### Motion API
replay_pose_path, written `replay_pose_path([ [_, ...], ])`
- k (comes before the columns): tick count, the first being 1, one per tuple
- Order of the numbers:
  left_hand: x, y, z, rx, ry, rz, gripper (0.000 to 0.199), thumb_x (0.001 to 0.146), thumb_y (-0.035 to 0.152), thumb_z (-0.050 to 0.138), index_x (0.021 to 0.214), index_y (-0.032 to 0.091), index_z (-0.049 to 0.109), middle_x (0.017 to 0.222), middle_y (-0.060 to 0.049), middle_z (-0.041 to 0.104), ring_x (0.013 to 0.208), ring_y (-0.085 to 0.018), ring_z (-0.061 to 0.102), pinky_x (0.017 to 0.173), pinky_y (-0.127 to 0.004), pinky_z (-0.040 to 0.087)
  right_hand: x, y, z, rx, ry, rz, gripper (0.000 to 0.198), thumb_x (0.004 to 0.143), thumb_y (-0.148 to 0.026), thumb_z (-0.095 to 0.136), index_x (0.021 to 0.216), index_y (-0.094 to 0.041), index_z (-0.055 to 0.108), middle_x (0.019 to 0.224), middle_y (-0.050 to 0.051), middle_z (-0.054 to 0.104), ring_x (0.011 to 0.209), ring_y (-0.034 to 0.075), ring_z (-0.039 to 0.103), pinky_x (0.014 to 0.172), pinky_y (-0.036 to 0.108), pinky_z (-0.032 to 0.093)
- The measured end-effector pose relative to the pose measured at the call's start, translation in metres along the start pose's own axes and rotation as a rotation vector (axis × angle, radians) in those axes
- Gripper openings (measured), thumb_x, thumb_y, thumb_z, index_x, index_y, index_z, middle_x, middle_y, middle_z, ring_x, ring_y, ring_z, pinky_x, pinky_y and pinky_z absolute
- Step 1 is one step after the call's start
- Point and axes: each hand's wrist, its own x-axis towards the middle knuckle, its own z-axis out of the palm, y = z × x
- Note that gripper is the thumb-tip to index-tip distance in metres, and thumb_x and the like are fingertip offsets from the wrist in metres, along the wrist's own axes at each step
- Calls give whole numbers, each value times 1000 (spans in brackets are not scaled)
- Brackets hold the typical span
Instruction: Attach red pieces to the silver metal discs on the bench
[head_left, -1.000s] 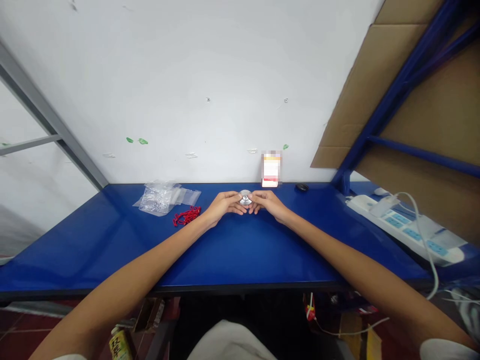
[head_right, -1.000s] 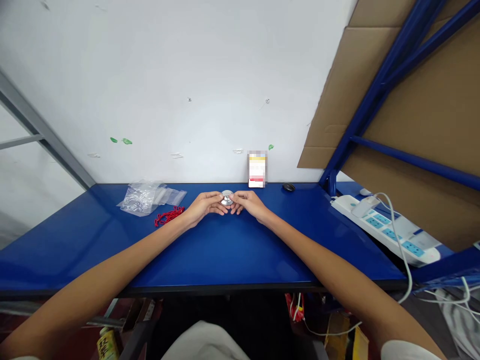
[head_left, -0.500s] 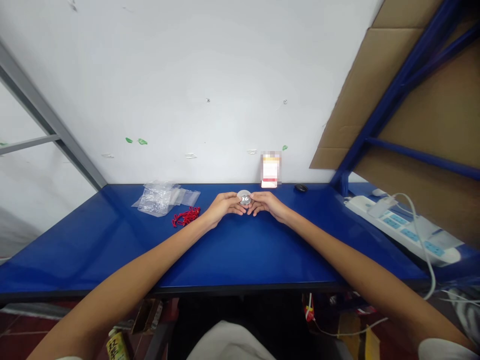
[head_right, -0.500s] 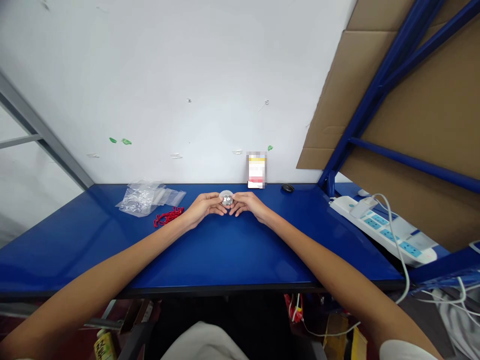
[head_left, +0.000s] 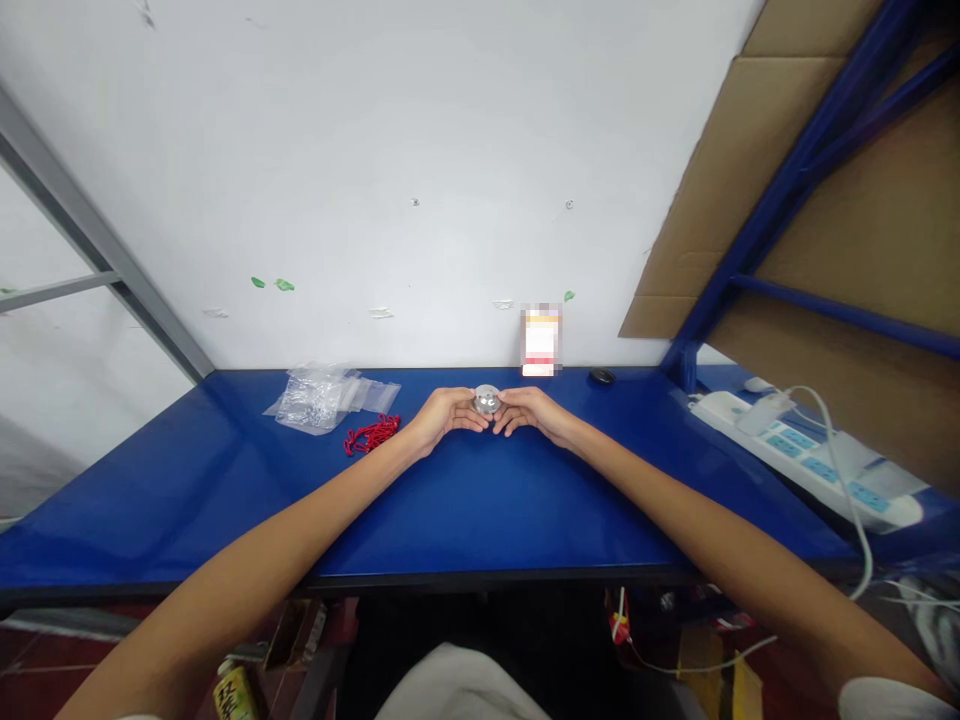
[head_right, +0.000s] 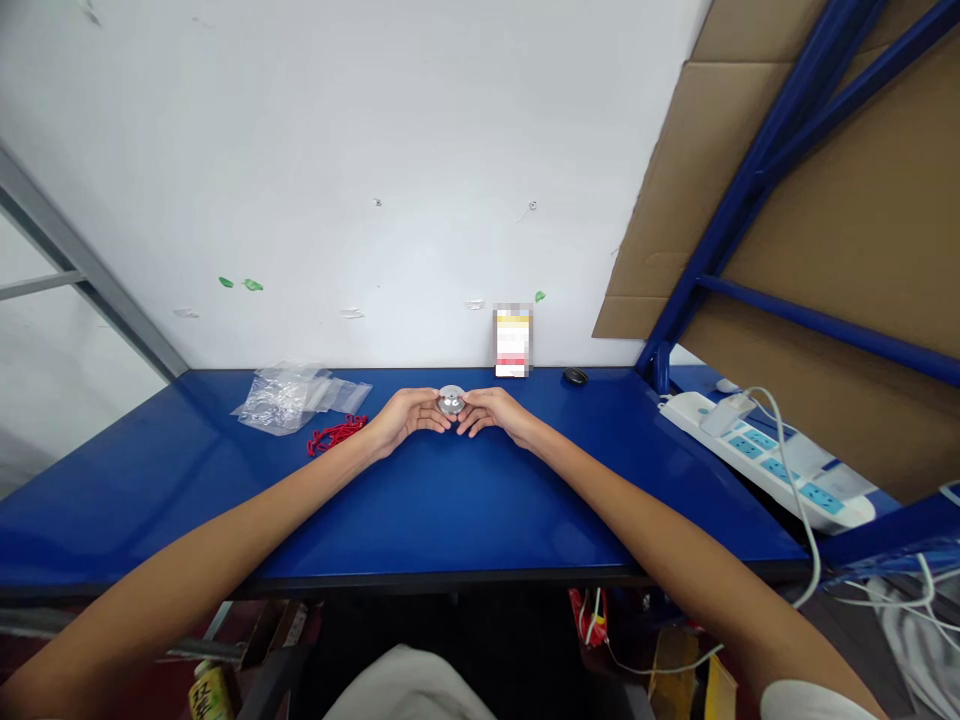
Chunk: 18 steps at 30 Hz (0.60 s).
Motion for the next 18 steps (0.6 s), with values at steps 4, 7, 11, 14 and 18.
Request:
replay_pose_path([
  [4, 0, -1, 0, 0, -2, -7, 28, 90, 34, 73, 97, 7, 75, 91, -19, 81, 76, -23, 79, 74, -29, 63, 1, 1, -1, -4, -7, 17, 43, 97, -54, 72, 92, -11, 78, 88, 15, 78, 77, 24, 80, 66, 28, 64],
  [7, 1, -1, -1, -16, -7, -18, 29, 93, 34, 68, 95, 6, 76, 88, -19, 80, 75, -22, 79, 73, -28, 63, 2, 1, -3, -10, -25, 34, 48, 99, -56, 69, 90, -10, 78, 87, 16, 79, 78, 23, 79, 67, 28, 64],
  [11, 2, -1, -2, -40, -6, -61, 42, 99, 43, 61, 90, 5, 77, 85, -20, 79, 72, -22, 78, 71, -27, 63, 4, 4, -5, -8, -28, 27, 39, 95, -50, 76, 96, -11, 79, 90, 15, 80, 78, 24, 80, 68, 29, 65],
  [14, 2, -1, -1, -39, 4, -59, 42, 98, 44, 64, 92, 5, 77, 85, -19, 79, 71, -21, 78, 71, -27, 63, 4, 4, -5, 1, -29, 28, 41, 96, -52, 74, 95, -12, 79, 90, 15, 80, 78, 23, 79, 68, 29, 64],
  [18, 0, -1, 1, -20, 19, -44, 27, 94, 32, 69, 95, 6, 76, 86, -18, 80, 73, -21, 78, 71, -26, 63, 3, 2, -3, -7, -42, 48, 54, 99, -62, 66, 89, -11, 79, 87, 15, 79, 77, 22, 79, 68, 28, 64],
])
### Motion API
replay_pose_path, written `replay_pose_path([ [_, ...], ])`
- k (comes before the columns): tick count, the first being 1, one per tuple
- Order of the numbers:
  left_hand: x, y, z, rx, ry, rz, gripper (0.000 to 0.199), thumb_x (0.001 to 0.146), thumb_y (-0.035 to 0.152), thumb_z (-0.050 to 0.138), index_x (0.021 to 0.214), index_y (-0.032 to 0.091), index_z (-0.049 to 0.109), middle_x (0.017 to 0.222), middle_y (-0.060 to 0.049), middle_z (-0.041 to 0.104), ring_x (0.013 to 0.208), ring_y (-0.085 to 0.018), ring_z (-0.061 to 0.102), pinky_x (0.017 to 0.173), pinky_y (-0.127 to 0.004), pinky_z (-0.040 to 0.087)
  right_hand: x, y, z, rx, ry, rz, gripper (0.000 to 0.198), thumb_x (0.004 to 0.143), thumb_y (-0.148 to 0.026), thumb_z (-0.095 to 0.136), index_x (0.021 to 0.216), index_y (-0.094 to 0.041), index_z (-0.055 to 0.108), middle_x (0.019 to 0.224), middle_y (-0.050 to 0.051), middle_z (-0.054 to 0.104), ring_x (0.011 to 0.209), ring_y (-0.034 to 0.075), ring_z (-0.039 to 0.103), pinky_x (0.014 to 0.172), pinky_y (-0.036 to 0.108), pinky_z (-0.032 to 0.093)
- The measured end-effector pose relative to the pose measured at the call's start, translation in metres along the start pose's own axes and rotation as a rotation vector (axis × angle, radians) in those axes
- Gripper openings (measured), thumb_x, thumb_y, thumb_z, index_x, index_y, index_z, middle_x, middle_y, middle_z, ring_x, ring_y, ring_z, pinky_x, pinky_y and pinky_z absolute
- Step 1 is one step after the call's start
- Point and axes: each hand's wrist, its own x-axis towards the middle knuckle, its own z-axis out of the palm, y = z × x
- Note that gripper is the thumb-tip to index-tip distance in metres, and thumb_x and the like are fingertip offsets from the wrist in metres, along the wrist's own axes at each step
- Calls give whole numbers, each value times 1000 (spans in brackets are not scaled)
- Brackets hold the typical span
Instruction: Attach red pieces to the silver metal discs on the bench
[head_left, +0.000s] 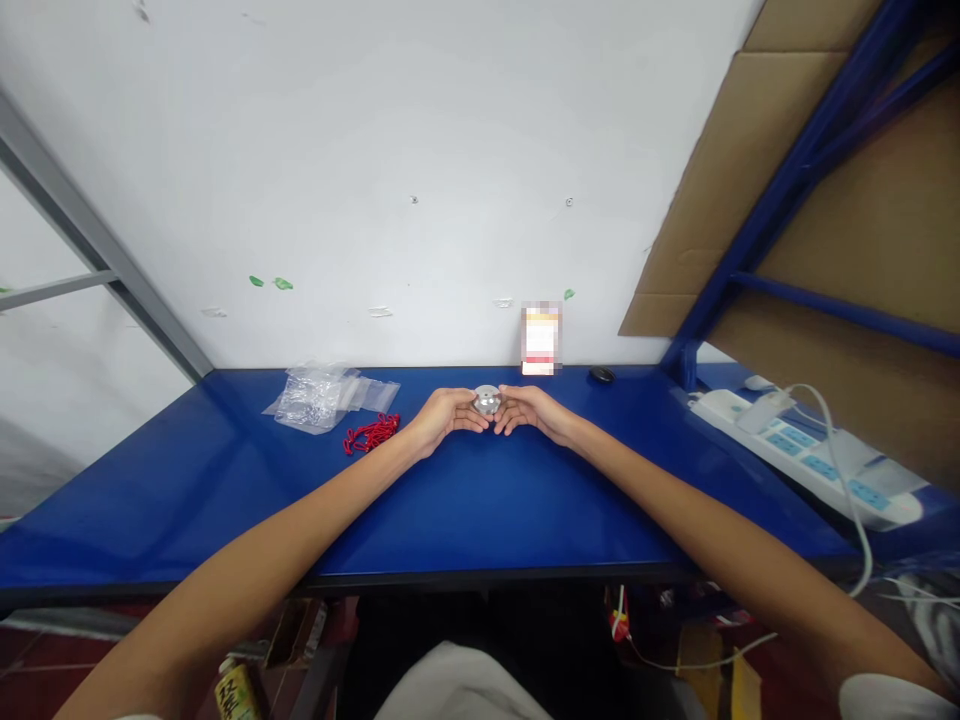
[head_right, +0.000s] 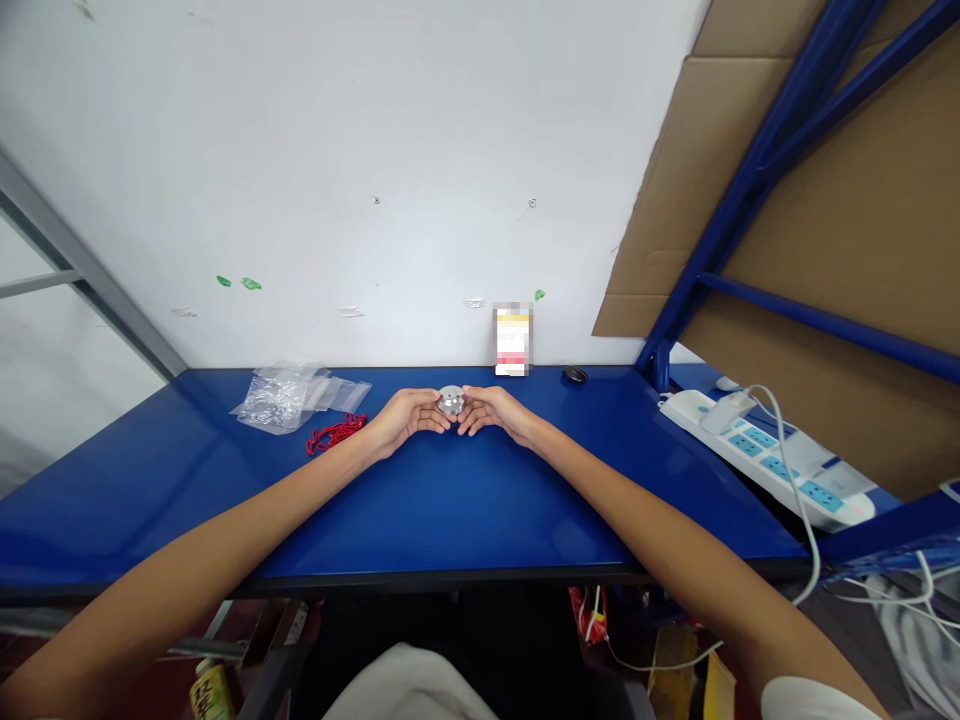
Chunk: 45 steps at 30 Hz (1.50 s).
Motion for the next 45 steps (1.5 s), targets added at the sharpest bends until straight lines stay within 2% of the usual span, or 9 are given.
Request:
replay_pose_path([
  [8, 2, 0, -1, -12, 11, -25, 32, 97, 37, 66, 93, 6, 75, 86, -20, 80, 73, -22, 79, 72, -27, 64, -5, -5, 4, -61, -9, -26, 40, 84, -49, 89, 92, -12, 77, 89, 10, 77, 79, 21, 79, 70, 26, 63],
  [15, 2, -2, -1, 33, 29, -14, 38, 100, 42, 65, 102, 5, 76, 89, -20, 81, 66, -19, 76, 66, -26, 63, -4, -3, 2, -67, -49, -51, 42, 86, -53, 86, 94, -13, 76, 92, 10, 78, 81, 20, 78, 72, 27, 62],
  [18, 1, -2, 0, 38, 36, -17, 36, 100, 40, 67, 100, 5, 76, 88, -20, 81, 65, -19, 76, 65, -26, 62, -3, 0, 1, -69, -50, -53, 42, 86, -54, 86, 93, -13, 76, 92, 10, 78, 81, 20, 78, 72, 27, 62],
  [22, 2, 0, 0, 3, 18, -54, 43, 104, 44, 59, 94, 5, 75, 84, -20, 80, 64, -20, 76, 64, -27, 63, -2, 1, 1, -55, -27, -50, 44, 88, -56, 83, 93, -13, 77, 90, 12, 78, 78, 20, 78, 71, 28, 62],
  [31, 4, -1, -2, 24, 33, -74, 53, 105, 55, 55, 99, 6, 74, 87, -21, 81, 66, -22, 78, 61, -27, 63, -3, 1, 2, -65, -46, -47, 41, 88, -52, 84, 92, -13, 76, 91, 11, 78, 79, 19, 78, 73, 26, 62],
  [36, 4, -4, -2, 57, 40, -17, 41, 102, 46, 64, 99, 6, 74, 84, -19, 80, 63, -20, 76, 60, -25, 61, -2, 1, 1, -24, -27, -56, 44, 90, -54, 81, 95, -11, 78, 91, 13, 79, 79, 22, 79, 72, 29, 63],
  [41, 3, 1, -2, 1, 6, -87, 60, 107, 58, 43, 98, 6, 71, 85, -22, 79, 64, -22, 77, 60, -27, 62, -2, 0, 2, -45, -18, -40, 41, 88, -52, 84, 91, -12, 78, 89, 12, 79, 77, 21, 78, 70, 27, 62],
  [45, 2, 5, -2, -21, 15, -95, 63, 107, 62, 41, 98, 7, 70, 86, -22, 79, 65, -22, 77, 60, -27, 62, -2, 1, 2, -42, -21, -37, 42, 89, -53, 84, 91, -12, 77, 89, 12, 79, 76, 20, 78, 70, 27, 63],
])
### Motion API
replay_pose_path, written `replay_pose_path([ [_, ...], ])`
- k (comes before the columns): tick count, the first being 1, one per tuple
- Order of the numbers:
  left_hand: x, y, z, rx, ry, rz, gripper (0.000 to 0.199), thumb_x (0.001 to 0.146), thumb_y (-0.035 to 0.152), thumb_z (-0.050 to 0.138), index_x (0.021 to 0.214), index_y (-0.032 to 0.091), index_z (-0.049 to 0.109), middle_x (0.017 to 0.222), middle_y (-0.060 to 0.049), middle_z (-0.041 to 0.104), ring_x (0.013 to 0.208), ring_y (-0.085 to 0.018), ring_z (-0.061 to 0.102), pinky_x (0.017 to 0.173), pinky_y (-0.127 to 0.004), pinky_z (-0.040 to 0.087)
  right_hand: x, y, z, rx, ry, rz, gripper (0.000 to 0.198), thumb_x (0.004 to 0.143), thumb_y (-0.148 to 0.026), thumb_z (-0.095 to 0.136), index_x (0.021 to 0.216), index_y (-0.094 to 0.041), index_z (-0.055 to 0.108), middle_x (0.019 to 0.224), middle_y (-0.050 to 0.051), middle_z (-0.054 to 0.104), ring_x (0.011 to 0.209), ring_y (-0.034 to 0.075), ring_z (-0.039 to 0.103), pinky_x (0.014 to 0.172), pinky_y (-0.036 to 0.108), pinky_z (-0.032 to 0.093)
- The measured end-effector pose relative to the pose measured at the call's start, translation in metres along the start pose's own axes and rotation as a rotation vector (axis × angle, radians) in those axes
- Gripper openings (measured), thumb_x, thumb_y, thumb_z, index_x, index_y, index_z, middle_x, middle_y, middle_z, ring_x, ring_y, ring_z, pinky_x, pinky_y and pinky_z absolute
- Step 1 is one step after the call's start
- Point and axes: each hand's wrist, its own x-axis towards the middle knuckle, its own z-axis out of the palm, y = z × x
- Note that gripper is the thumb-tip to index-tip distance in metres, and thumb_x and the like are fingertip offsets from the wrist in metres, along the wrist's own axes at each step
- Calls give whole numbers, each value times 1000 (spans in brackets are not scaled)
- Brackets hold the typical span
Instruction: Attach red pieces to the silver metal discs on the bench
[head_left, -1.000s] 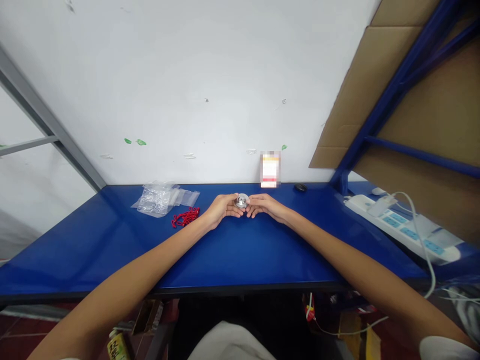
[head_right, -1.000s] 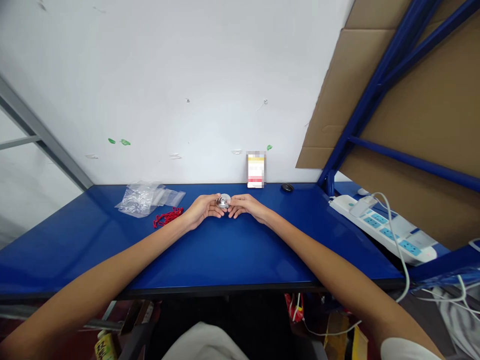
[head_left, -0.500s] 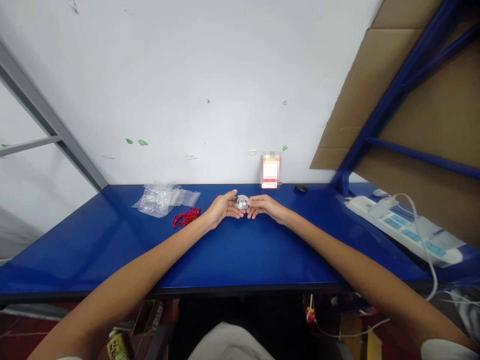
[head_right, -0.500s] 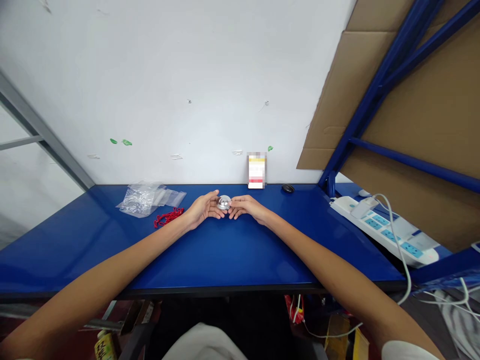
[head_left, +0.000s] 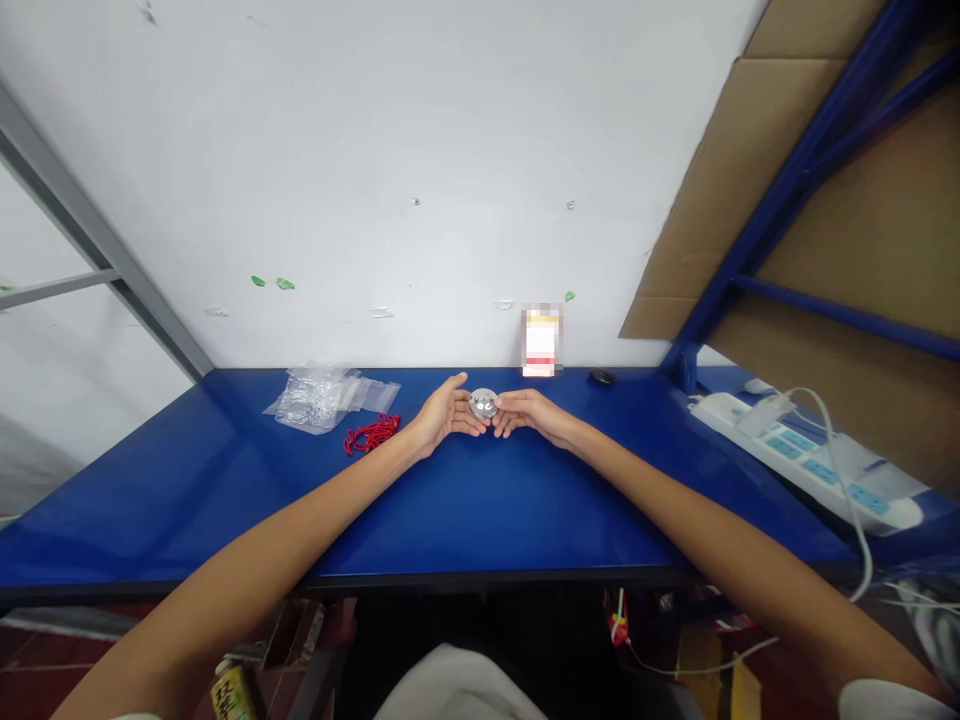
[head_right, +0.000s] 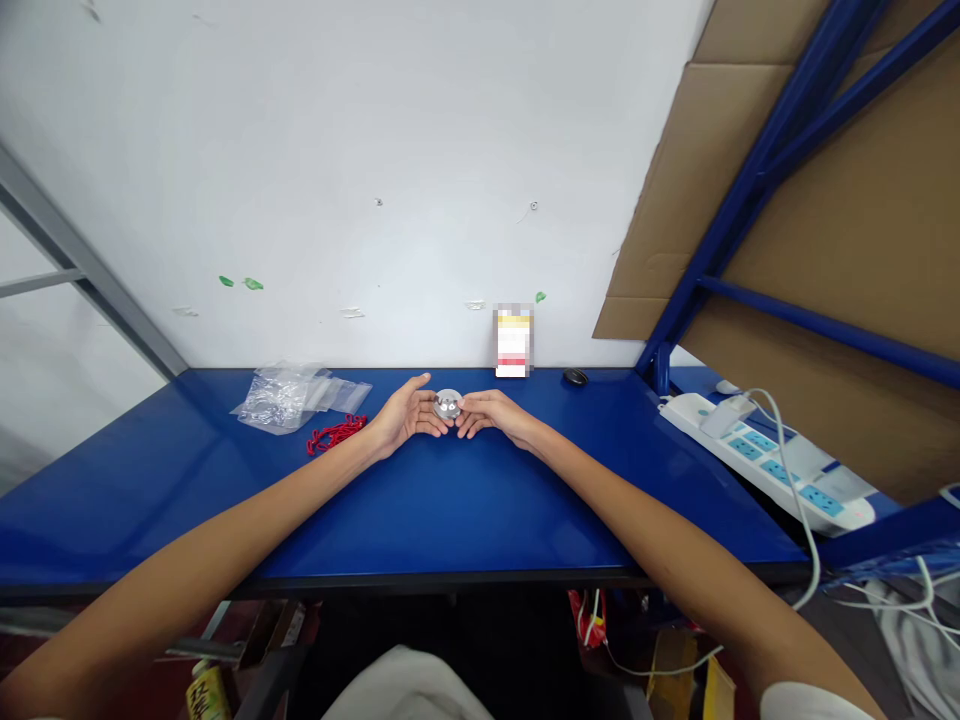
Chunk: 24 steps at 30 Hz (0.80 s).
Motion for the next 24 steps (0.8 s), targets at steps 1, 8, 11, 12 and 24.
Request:
replay_pose_path([
  [1, 0, 0, 0, 2, 8, -1, 61, 107, 61, 42, 98, 7, 71, 86, -22, 79, 65, -22, 77, 61, -27, 62, 0, 0, 0, 2, 3, -1, 42, 89, -53, 84, 91, -12, 77, 89, 12, 78, 75, 19, 77, 70, 27, 63],
  [8, 0, -7, 2, 76, 41, 80, 30, 101, 33, 64, 100, 5, 75, 87, -20, 80, 66, -19, 76, 64, -26, 62, 1, 0, 0, 29, 21, 4, 44, 94, -54, 79, 92, -10, 78, 88, 14, 78, 73, 19, 77, 68, 26, 63],
  [11, 1, -9, 0, 66, 29, 82, 31, 102, 35, 66, 99, 6, 75, 86, -19, 80, 66, -19, 76, 64, -26, 62, 2, 1, 1, 7, 25, 7, 45, 94, -55, 78, 91, -10, 77, 87, 14, 78, 72, 19, 77, 67, 26, 63],
  [12, 1, -9, -1, 64, 25, 82, 31, 102, 36, 66, 100, 6, 75, 86, -19, 80, 66, -19, 76, 65, -26, 62, 2, 1, 1, -6, 27, 6, 45, 94, -56, 78, 91, -11, 77, 87, 14, 78, 71, 18, 77, 67, 26, 63],
  [24, 2, -6, 0, 55, 39, 39, 41, 106, 41, 60, 99, 4, 78, 85, -19, 81, 64, -18, 76, 62, -24, 61, 2, 2, 2, -8, 60, 6, 43, 94, -53, 79, 93, -10, 77, 85, 13, 78, 70, 19, 77, 66, 27, 63],
])
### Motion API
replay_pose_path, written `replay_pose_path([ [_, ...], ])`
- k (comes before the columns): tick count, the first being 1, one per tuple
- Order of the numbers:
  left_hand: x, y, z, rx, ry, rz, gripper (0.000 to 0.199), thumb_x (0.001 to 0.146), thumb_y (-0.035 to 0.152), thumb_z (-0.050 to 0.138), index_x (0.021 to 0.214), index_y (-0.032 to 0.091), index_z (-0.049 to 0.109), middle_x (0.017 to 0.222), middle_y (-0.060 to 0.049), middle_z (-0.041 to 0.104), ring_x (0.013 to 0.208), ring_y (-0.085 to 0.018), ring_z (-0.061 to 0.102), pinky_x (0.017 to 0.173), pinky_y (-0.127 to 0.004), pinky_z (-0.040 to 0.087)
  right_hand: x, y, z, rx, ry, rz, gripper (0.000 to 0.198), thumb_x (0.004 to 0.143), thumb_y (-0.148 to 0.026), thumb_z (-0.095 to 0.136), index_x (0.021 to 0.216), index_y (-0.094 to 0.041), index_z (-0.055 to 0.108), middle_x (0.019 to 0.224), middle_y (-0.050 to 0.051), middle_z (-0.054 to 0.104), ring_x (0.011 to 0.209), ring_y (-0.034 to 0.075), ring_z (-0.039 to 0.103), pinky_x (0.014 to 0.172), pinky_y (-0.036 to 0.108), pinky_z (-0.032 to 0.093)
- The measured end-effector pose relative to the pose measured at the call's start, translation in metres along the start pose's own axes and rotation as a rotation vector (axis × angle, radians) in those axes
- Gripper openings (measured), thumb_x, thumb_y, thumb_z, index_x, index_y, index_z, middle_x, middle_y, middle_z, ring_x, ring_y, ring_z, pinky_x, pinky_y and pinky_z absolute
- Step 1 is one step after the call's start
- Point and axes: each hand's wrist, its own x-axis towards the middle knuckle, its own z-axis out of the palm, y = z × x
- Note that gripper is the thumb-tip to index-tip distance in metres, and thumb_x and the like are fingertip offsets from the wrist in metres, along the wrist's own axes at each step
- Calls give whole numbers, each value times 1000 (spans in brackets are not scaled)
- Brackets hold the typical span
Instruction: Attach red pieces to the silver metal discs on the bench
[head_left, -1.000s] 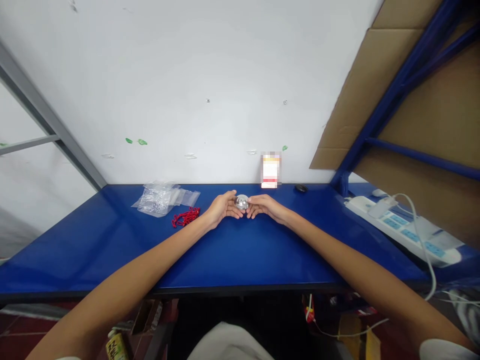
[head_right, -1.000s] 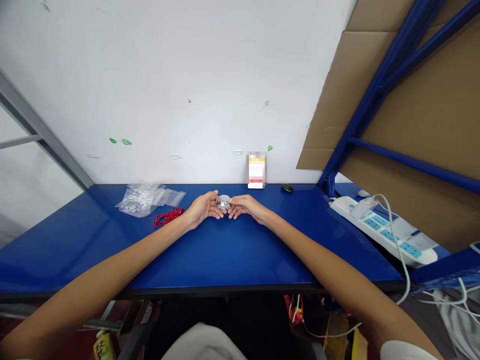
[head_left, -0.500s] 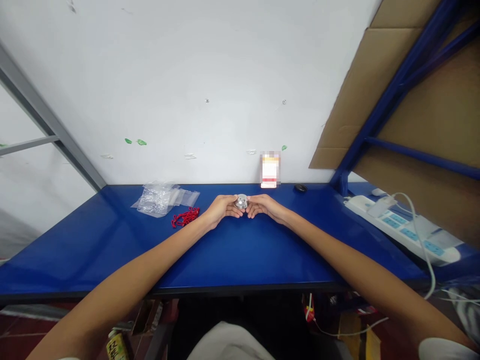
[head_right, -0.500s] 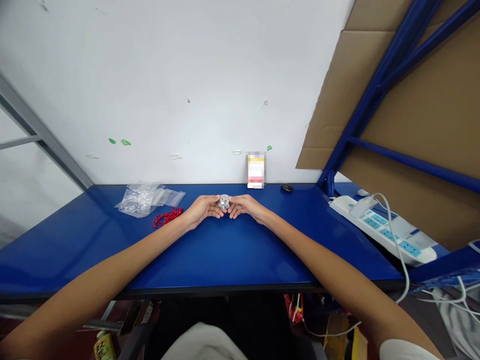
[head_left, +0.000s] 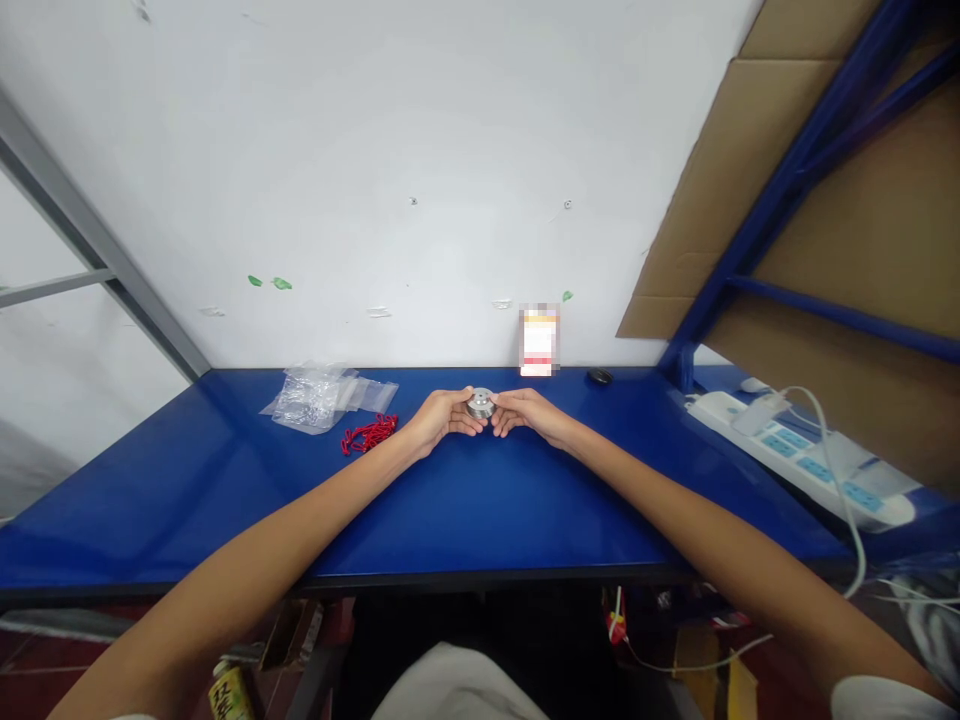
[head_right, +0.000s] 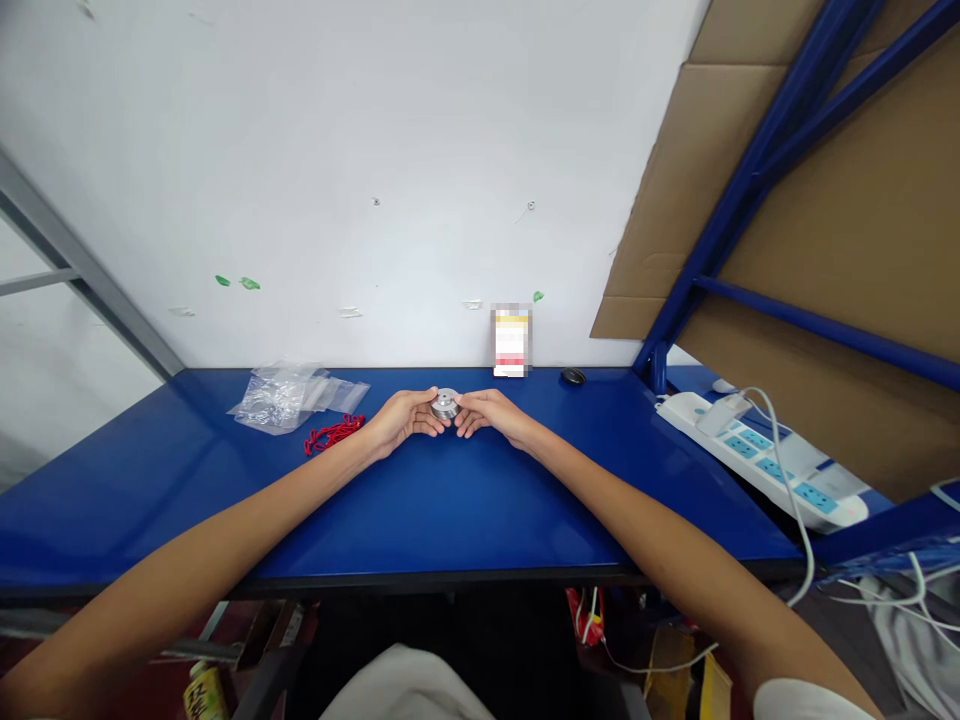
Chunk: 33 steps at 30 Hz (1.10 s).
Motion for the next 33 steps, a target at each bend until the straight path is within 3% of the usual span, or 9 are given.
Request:
replay_pose_path([
  [6, 0, 0, 1, -3, -12, 11, 41, 105, 42, 62, 102, 5, 78, 87, -20, 81, 65, -18, 76, 64, -25, 62, 0, 1, 0, 7, 3, -8, 41, 93, -53, 80, 89, -12, 75, 84, 12, 78, 71, 19, 77, 67, 27, 63],
  [12, -1, -1, -1, -14, -34, 42, 24, 99, 29, 70, 102, 6, 75, 89, -19, 81, 69, -19, 77, 69, -25, 63, -1, -2, -1, 33, -7, -8, 43, 92, -54, 79, 88, -12, 75, 83, 12, 77, 70, 19, 76, 67, 28, 63],
  [18, -1, -2, 0, -46, -66, 78, 21, 99, 28, 72, 101, 7, 74, 92, -19, 81, 74, -19, 79, 72, -27, 63, -5, -6, 0, -16, -65, -34, 42, 86, -53, 86, 93, -14, 74, 86, 9, 77, 77, 18, 76, 72, 27, 62],
  [23, -1, -2, 1, 1, -28, 59, 32, 103, 38, 66, 99, 7, 74, 83, -17, 80, 63, -18, 75, 61, -25, 60, -5, -5, 4, -82, -30, -36, 44, 81, -54, 90, 90, -14, 74, 84, 7, 76, 75, 18, 75, 69, 26, 61],
  [28, -6, 1, 5, 108, -1, 69, 51, 100, 58, 68, 105, 8, 76, 77, -16, 78, 57, -17, 72, 54, -24, 56, -3, -5, 4, -43, -18, -25, 48, 88, -59, 82, 86, -12, 77, 81, 13, 78, 72, 20, 76, 68, 29, 61],
  [33, -8, 2, 8, 120, -9, 77, 47, 97, 55, 74, 105, 8, 75, 82, -16, 79, 63, -18, 73, 59, -25, 59, -1, -3, -1, 21, -4, -8, 45, 89, -55, 81, 82, -11, 77, 81, 15, 79, 70, 21, 76, 68, 31, 63],
])
